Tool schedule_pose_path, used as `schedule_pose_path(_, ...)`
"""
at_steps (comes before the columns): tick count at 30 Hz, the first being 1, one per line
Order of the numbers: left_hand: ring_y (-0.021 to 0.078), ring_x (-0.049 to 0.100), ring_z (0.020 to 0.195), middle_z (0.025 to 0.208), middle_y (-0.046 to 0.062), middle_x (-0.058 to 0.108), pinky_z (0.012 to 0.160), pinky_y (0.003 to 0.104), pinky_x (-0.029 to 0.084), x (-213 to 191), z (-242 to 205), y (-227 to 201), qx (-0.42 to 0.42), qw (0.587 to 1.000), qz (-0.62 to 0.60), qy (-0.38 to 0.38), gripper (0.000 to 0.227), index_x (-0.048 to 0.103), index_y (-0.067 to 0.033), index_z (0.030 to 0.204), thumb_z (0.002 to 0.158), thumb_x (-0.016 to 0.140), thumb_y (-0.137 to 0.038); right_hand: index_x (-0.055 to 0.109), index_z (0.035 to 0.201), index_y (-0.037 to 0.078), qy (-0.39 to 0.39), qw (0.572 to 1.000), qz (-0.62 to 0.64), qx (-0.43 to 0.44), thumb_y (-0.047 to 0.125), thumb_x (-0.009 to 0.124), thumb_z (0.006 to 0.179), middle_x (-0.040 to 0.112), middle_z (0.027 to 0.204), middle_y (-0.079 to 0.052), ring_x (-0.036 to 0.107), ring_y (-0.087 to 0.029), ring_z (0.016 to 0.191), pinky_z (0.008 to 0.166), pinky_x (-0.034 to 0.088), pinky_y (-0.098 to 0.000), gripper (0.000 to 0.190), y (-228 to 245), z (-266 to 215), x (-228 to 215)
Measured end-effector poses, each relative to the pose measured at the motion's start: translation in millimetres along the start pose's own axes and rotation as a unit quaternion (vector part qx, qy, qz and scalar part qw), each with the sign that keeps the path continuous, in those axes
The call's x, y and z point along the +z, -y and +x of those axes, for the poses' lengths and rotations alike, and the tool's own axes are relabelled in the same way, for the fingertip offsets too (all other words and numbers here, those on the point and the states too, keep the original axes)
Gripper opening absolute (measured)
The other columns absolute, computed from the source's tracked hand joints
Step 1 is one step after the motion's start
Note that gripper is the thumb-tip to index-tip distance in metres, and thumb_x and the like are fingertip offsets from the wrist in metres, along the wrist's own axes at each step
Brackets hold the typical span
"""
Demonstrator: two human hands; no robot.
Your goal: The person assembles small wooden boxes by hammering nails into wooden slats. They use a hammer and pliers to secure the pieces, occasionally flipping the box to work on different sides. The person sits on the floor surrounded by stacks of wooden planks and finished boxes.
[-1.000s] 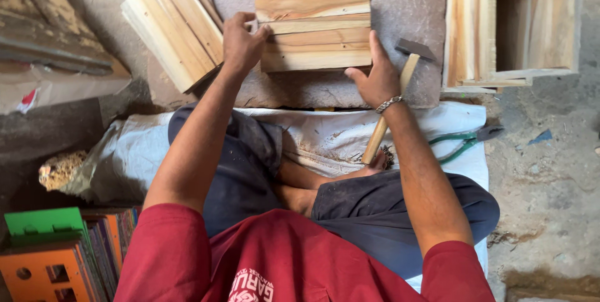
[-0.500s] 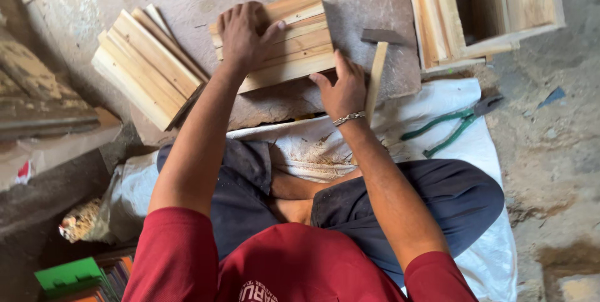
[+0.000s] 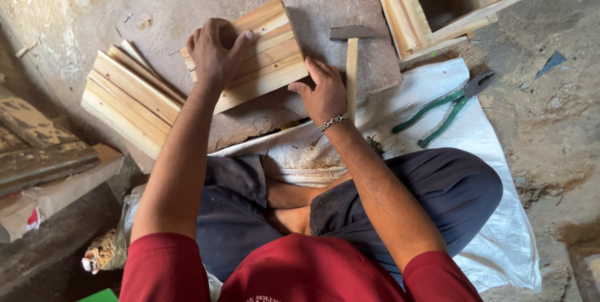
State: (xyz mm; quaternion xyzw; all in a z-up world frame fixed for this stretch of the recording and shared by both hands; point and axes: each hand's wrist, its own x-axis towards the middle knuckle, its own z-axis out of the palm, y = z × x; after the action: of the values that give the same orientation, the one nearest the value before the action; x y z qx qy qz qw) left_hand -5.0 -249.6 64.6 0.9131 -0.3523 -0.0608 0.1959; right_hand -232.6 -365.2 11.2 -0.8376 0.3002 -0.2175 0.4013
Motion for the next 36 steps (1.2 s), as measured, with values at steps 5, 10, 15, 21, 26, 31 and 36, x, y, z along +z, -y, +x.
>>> schedule_pose_path(5, 0.0308, 0.052, 0.11, 0.11, 0.012, 0.062, 0.105, 0.049, 0.029, 3.4, 3.3, -0.6, 0.038, 0.999, 0.021, -0.012, 0.066, 0.064, -0.0084, 0.12, 0.095, 0.069, -0.069, 0.069, 0.127, -0.003, 0.003, 1.0, 0.021, -0.006, 0.038, 0.086, 0.078, 0.071, 0.124, -0.017, 0.064, -0.034, 0.115, 0.101, 0.051, -0.0421, 0.065, -5.7, 4.2, -1.4)
schedule_pose_path(10, 0.0294, 0.052, 0.109, 0.106, 0.01, 0.061, 0.106, 0.048, 0.031, 2.5, -10.4, 12.6, 0.007, 0.999, 0.033, 0.005, 0.066, 0.064, -0.0102, 0.117, 0.096, 0.066, -0.073, 0.071, 0.121, -0.003, 0.038, 0.998, 0.029, -0.04, 0.035, 0.089, 0.077, 0.072, 0.121, -0.017, 0.067, -0.033, 0.113, 0.098, 0.054, -0.0399, 0.06, -8.4, -0.7, 1.0)
schedule_pose_path(15, 0.0292, 0.052, 0.106, 0.104, 0.011, 0.059, 0.102, 0.048, 0.031, 0.3, -27.9, 22.1, 0.011, 0.999, 0.031, -0.008, 0.069, 0.064, -0.0091, 0.115, 0.096, 0.067, -0.075, 0.071, 0.121, -0.003, 0.062, 0.997, 0.019, -0.049, 0.031, 0.089, 0.076, 0.073, 0.12, -0.017, 0.069, -0.032, 0.11, 0.096, 0.056, -0.0386, 0.059, -0.9, -14.0, 1.1)
schedule_pose_path(21, 0.0275, 0.053, 0.105, 0.102, 0.008, 0.061, 0.1, 0.046, 0.032, -0.5, -28.7, 13.6, 0.01, 1.0, 0.005, -0.021, 0.069, 0.067, -0.0101, 0.112, 0.091, 0.067, -0.076, 0.072, 0.119, -0.001, 0.024, 0.999, 0.014, -0.047, 0.029, 0.09, 0.075, 0.073, 0.118, -0.016, 0.069, -0.032, 0.109, 0.095, 0.055, -0.039, 0.056, -2.1, -23.0, 1.7)
schedule_pose_path(26, 0.0258, 0.054, 0.102, 0.099, 0.008, 0.061, 0.1, 0.045, 0.032, -2.3, -29.3, 12.4, 0.004, 1.0, 0.011, -0.006, 0.069, 0.068, -0.0091, 0.108, 0.09, 0.071, -0.075, 0.072, 0.119, 0.001, 0.014, 0.999, 0.025, -0.042, 0.029, 0.09, 0.076, 0.074, 0.119, -0.014, 0.069, -0.031, 0.109, 0.094, 0.056, -0.0387, 0.055, -1.8, -26.3, 8.0)
schedule_pose_path(31, 0.0251, 0.055, 0.106, 0.102, 0.008, 0.063, 0.104, 0.045, 0.031, 1.5, -24.4, 17.5, 0.016, 1.0, 0.016, -0.008, 0.07, 0.067, -0.0085, 0.11, 0.092, 0.069, -0.076, 0.073, 0.118, 0.001, 0.004, 0.998, 0.033, -0.046, 0.026, 0.09, 0.075, 0.074, 0.117, -0.013, 0.069, -0.03, 0.107, 0.093, 0.058, -0.0381, 0.053, -4.1, -25.7, 9.1)
schedule_pose_path(36, 0.0272, 0.055, 0.108, 0.107, 0.01, 0.063, 0.103, 0.047, 0.031, 5.1, -26.7, 25.2, 0.039, 0.999, 0.032, -0.022, 0.072, 0.067, -0.0073, 0.111, 0.094, 0.069, -0.077, 0.073, 0.117, 0.001, 0.005, 0.998, 0.035, -0.058, 0.026, 0.09, 0.074, 0.074, 0.115, -0.013, 0.07, -0.029, 0.104, 0.091, 0.058, -0.0362, 0.053, -5.4, -27.6, 11.6)
